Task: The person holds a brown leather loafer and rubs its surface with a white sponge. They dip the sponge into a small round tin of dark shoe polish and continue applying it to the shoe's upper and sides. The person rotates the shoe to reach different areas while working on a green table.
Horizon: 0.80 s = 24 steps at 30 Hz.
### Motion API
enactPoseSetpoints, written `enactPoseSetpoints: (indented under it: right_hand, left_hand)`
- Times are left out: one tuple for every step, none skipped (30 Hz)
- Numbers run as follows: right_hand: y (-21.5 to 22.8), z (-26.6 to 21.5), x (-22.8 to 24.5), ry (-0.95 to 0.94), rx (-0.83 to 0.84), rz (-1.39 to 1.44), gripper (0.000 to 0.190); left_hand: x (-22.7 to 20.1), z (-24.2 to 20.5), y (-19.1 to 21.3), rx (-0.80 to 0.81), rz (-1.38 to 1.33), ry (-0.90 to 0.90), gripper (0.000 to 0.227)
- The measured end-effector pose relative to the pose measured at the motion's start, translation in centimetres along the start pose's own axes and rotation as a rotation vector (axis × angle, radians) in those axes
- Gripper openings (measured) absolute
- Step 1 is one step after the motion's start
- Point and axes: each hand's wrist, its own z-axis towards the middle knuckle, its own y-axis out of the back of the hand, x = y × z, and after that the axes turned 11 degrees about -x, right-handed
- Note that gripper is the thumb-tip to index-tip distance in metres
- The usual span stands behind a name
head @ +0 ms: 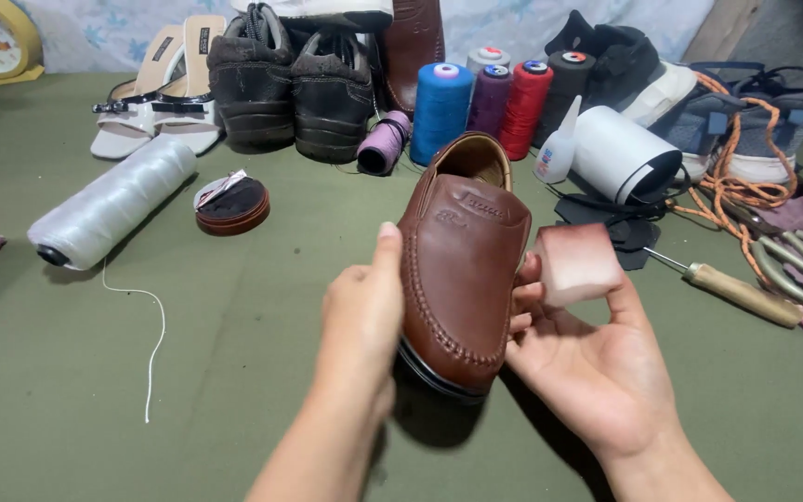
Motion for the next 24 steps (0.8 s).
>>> enactPoseSetpoints:
  right_hand:
    - [0.1,0.0,0.4,-0.035,0.050,0.008,0.046]
    - [0.2,0.0,1.1,-0.026,0.054,0.011,0.046]
    - [0.3,0.1,1.6,-0.004,0.036,-0.011,0.047]
    - [0.4,0.1,2.2,0.017,0.017,-0.034,0.049]
    - [-0.2,-0.6,2.0,0.019,0.020,-0.029,0.049]
    - [-0.9,-1.2,1.8,0.055,-0.004,-0.061,0.049]
    - [-1.7,-1.7,1.5,0.085,-0.029,-0.105,0.048]
    - [-2.4,-2.2,1.2,0.080,-0.025,-0.112,0.048]
    - [-3.1,-2.7,0.9,0.150,-0.025,-0.191,0.047]
    - [-3.8,-3.1,0.5,0.220,-0.025,-0.270,0.045]
    - [-4.9,-4.8,-0.9,0.293,-0.029,-0.344,0.044]
    - [-5.8,-6.4,-2.3,0.366,-0.033,-0.418,0.043]
    - [-6.6,-8.1,-3.6,0.442,-0.040,-0.490,0.042]
    - [-6.5,-8.3,-4.3,0.519,-0.047,-0.562,0.040]
    - [-6.4,-8.5,-5.0,0.598,-0.051,-0.632,0.039]
    - [-6.2,-8.7,-5.8,0.677,-0.056,-0.702,0.038]
    - [-6.2,-8.4,-5.6,0.751,-0.059,-0.779,0.037]
    - [-6.3,-8.1,-5.4,0.825,-0.062,-0.855,0.036]
    - [-6.1,-7.7,-5.4,0.894,-0.063,-0.930,0.034]
    - [-6.3,-8.0,-5.5,0.963,-0.064,-1.005,0.033]
    - [-6.6,-8.4,-5.5,1.033,-0.068,-1.086,0.032]
    - [-6.9,-8.9,-5.5,1.103,-0.070,-1.167,0.031]
    - [-6.8,-7.9,-5.3,1.181,-0.076,-1.238,0.031]
    - [-6.6,-6.9,-5.1,1.259,-0.082,-1.309,0.030]
  left_hand:
    - [0.0,-1.0,-1.0,0.004,-0.163,0.009,0.056]
    - [0.2,-1.0,-1.5,0.013,-0.160,0.003,0.056]
    - [0.4,-1.1,-2.0,0.122,-0.445,0.154,0.050]
    - [0.7,-1.1,-2.5,0.234,-0.728,0.305,0.044]
    - [1.0,-0.9,-2.7,0.235,-0.724,0.301,0.044]
    - [1.4,-0.6,-2.8,0.298,-0.803,0.326,0.047]
    - [1.7,-0.3,-2.7,0.356,-0.895,0.350,0.050]
    - [1.6,-0.7,-2.5,0.353,-0.903,0.346,0.050]
    - [1.5,-1.2,-2.1,0.329,-0.878,0.314,0.050]
    - [1.4,-1.7,-1.8,0.304,-0.852,0.282,0.049]
    - [1.5,-2.0,-1.5,0.281,-0.820,0.254,0.048]
    - [1.6,-2.4,-1.2,0.258,-0.788,0.227,0.048]
    - [1.6,-2.9,-1.0,0.239,-0.752,0.202,0.047]
    - [1.7,-3.2,-1.0,0.219,-0.716,0.177,0.047]
    - [1.7,-3.4,-1.1,0.203,-0.680,0.148,0.046]
    - [1.8,-3.6,-1.1,0.186,-0.643,0.119,0.046]
    - [1.8,-3.7,-0.9,0.165,-0.613,0.092,0.045]
    - [1.8,-3.7,-0.7,0.143,-0.583,0.066,0.045]
    - [1.9,-3.5,-0.4,0.117,-0.551,0.040,0.044]
    - [1.8,-3.5,0.1,0.090,-0.518,0.014,0.044]
    - [1.6,-3.6,0.5,0.067,-0.488,-0.006,0.043]
    - [1.3,-3.8,0.9,0.045,-0.458,-0.026,0.043]
    - [1.4,-3.7,0.8,0.029,-0.421,-0.054,0.043]
    - [1.4,-3.6,0.6,0.013,-0.383,-0.082,0.043]
